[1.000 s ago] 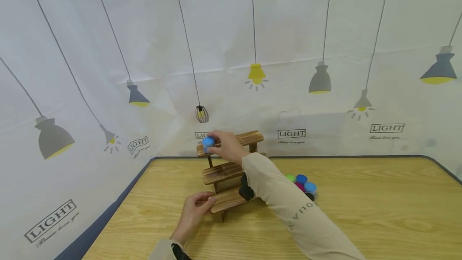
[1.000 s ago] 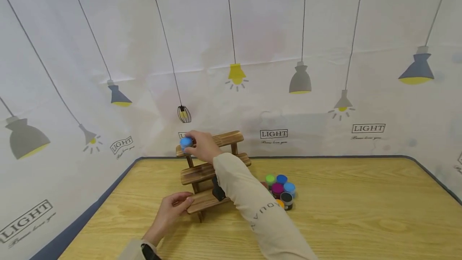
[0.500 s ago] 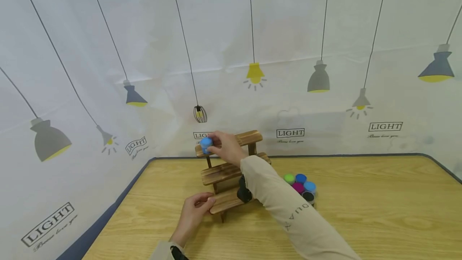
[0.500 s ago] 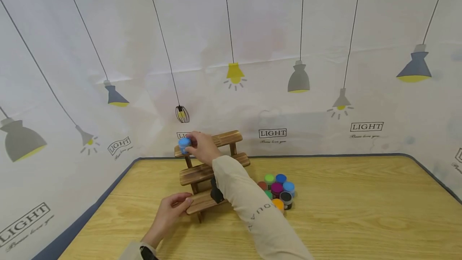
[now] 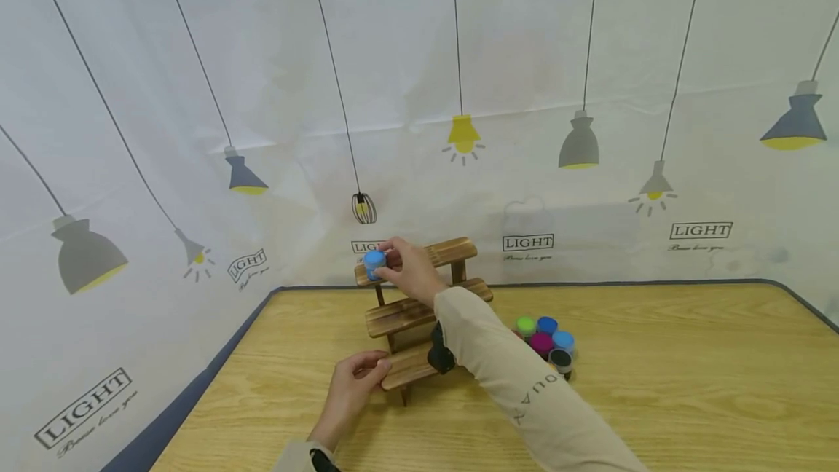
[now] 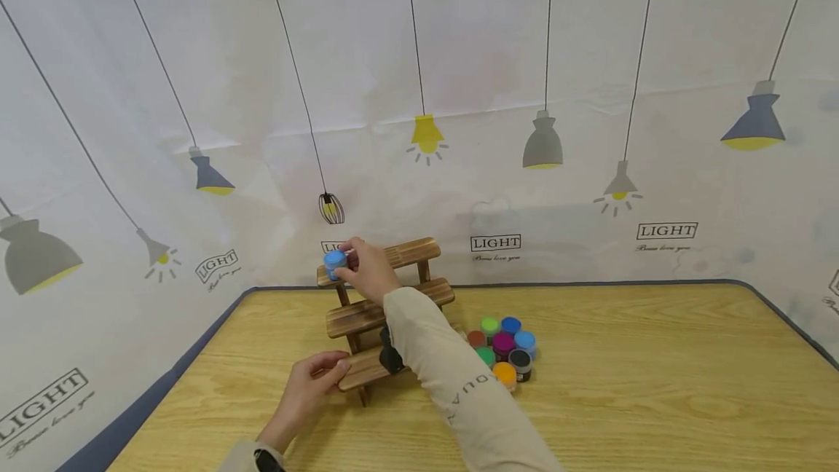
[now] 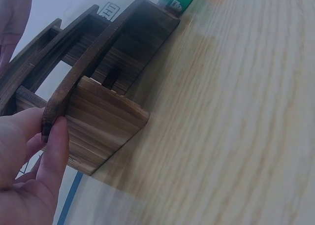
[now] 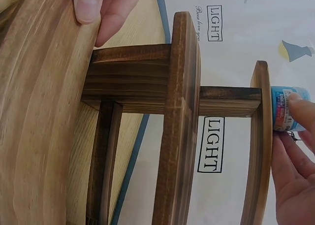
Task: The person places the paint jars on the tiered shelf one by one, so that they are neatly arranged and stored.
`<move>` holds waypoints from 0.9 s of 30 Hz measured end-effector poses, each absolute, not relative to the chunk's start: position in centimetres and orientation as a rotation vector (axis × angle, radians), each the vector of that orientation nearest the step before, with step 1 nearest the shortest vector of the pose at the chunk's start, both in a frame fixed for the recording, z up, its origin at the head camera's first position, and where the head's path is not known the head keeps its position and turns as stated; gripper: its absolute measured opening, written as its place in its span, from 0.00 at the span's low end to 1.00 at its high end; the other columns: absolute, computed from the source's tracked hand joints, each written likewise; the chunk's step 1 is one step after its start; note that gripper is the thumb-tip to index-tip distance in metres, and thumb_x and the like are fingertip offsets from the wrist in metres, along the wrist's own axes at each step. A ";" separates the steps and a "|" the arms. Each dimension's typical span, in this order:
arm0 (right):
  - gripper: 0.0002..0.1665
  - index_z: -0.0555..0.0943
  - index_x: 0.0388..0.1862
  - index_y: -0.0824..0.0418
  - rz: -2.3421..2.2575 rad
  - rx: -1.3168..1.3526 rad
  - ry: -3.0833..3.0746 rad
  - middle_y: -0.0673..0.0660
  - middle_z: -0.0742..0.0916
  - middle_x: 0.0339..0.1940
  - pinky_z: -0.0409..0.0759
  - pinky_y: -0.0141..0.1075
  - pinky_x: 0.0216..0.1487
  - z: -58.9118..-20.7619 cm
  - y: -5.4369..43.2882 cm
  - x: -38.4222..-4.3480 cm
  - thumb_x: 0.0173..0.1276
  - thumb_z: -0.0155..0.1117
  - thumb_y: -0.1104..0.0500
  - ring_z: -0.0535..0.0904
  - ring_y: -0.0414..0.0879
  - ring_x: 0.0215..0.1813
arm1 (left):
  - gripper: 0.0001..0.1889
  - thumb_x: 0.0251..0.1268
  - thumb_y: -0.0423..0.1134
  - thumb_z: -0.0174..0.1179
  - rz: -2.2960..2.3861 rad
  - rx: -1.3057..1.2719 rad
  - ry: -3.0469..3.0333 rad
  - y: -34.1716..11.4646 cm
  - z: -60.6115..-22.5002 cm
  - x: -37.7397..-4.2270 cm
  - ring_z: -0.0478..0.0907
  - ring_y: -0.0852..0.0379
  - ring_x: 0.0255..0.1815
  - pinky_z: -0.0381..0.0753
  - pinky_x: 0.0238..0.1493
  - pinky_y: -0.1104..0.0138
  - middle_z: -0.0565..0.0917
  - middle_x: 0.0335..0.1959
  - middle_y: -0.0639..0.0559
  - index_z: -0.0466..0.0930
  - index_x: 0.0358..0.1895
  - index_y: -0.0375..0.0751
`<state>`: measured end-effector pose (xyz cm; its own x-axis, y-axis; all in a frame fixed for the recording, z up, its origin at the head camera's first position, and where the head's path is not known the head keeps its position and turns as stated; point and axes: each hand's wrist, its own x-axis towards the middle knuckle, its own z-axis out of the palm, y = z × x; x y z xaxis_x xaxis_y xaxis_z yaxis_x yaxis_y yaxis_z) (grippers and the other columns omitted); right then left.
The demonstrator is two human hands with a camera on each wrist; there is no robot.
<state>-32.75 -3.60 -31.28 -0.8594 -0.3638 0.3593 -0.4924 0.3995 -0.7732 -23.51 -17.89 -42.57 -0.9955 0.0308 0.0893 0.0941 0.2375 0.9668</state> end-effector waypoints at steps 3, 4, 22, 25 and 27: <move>0.19 0.71 0.50 0.61 1.467 0.764 -2.511 0.58 0.81 0.44 0.76 0.35 0.44 -31.4 -3.7 -32.7 0.60 0.61 0.61 0.77 0.47 0.46 | 0.17 0.59 0.36 0.57 -1.908 -0.122 -2.424 -17.9 -42.6 -23.5 0.77 0.60 0.27 0.79 0.30 0.64 0.80 0.37 0.41 0.75 0.47 0.25; 0.20 0.71 0.50 0.61 1.470 0.761 -2.508 0.58 0.81 0.44 0.76 0.35 0.44 -31.4 -3.7 -32.7 0.59 0.61 0.61 0.77 0.47 0.46 | 0.17 0.59 0.36 0.57 -1.906 -0.125 -2.420 -17.9 -42.6 -23.5 0.76 0.60 0.27 0.79 0.30 0.64 0.80 0.37 0.41 0.75 0.47 0.25; 0.28 0.67 0.57 0.64 1.519 0.807 -2.506 0.60 0.79 0.47 0.75 0.39 0.47 -30.9 -1.7 -32.5 0.59 0.62 0.59 0.75 0.49 0.49 | 0.18 0.60 0.35 0.56 -1.921 -0.133 -2.388 -17.7 -42.8 -23.4 0.76 0.61 0.29 0.79 0.30 0.64 0.79 0.41 0.38 0.74 0.47 0.23; 0.26 0.68 0.56 0.63 1.504 0.829 -2.505 0.59 0.79 0.46 0.75 0.38 0.46 -30.4 -1.2 -32.2 0.59 0.62 0.60 0.75 0.49 0.48 | 0.18 0.60 0.35 0.56 -1.924 -0.132 -2.384 -17.7 -42.7 -23.4 0.76 0.61 0.29 0.79 0.30 0.63 0.79 0.40 0.38 0.74 0.47 0.23; 0.25 0.69 0.56 0.62 1.497 0.841 -2.509 0.58 0.79 0.46 0.76 0.38 0.46 -30.1 -0.9 -32.1 0.60 0.62 0.59 0.75 0.48 0.48 | 0.18 0.60 0.35 0.56 -1.923 -0.127 -2.383 -17.7 -42.7 -23.4 0.76 0.61 0.29 0.79 0.30 0.63 0.80 0.39 0.38 0.74 0.47 0.23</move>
<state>-32.08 -0.89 -30.07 -0.8421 -0.4055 0.3555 -0.5054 0.3637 -0.7825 -23.41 -17.74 -42.70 -0.9936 0.0163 0.1117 0.1126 0.2099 0.9712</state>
